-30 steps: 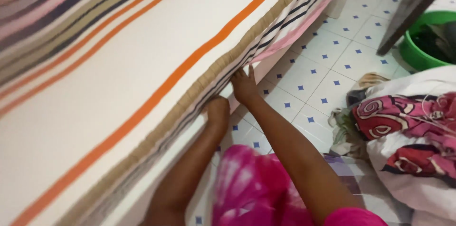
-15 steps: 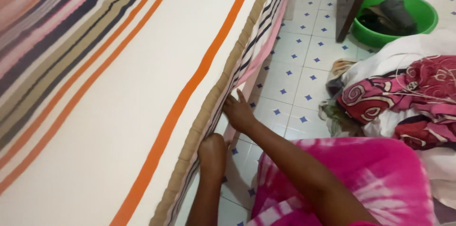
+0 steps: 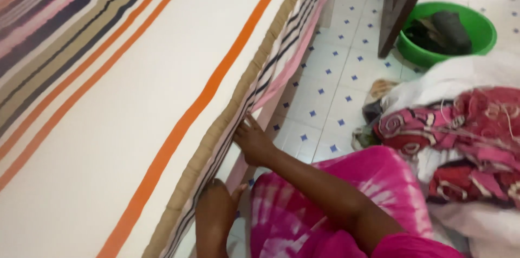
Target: The person spreads a striped blanket over a bed, smooths it across the mattress by hand, and tucks its edges under the mattress.
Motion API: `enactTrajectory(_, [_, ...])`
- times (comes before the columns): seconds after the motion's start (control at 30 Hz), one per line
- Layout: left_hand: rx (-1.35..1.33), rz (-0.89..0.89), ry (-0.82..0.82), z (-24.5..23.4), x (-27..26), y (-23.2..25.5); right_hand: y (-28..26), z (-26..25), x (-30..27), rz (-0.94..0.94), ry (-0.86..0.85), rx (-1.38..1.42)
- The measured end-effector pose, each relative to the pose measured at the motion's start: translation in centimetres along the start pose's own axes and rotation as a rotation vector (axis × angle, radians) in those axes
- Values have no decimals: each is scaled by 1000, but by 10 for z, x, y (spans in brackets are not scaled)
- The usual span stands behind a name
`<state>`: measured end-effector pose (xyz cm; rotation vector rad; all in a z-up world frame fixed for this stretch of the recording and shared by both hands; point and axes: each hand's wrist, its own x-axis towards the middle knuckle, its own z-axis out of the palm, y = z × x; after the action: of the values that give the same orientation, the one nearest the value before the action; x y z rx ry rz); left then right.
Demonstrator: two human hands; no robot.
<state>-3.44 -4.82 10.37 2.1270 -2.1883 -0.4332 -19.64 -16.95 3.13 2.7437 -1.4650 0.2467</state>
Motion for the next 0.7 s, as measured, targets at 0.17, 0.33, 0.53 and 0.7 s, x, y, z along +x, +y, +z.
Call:
enactTrajectory(0.17, [-357,81,126,-38,-12,55,26,8,3,-207,146,153])
enactTrajectory(0.33, [-477,323,118,-19,54,118,77,60,10,-406,296,495])
enactTrajectory(0.53, [-305,412,436,41,165,127,144,48,-36,106,778,898])
enactTrajectory(0.7, [-311,387,528,72,188,142,183,5,-2,101,631,450])
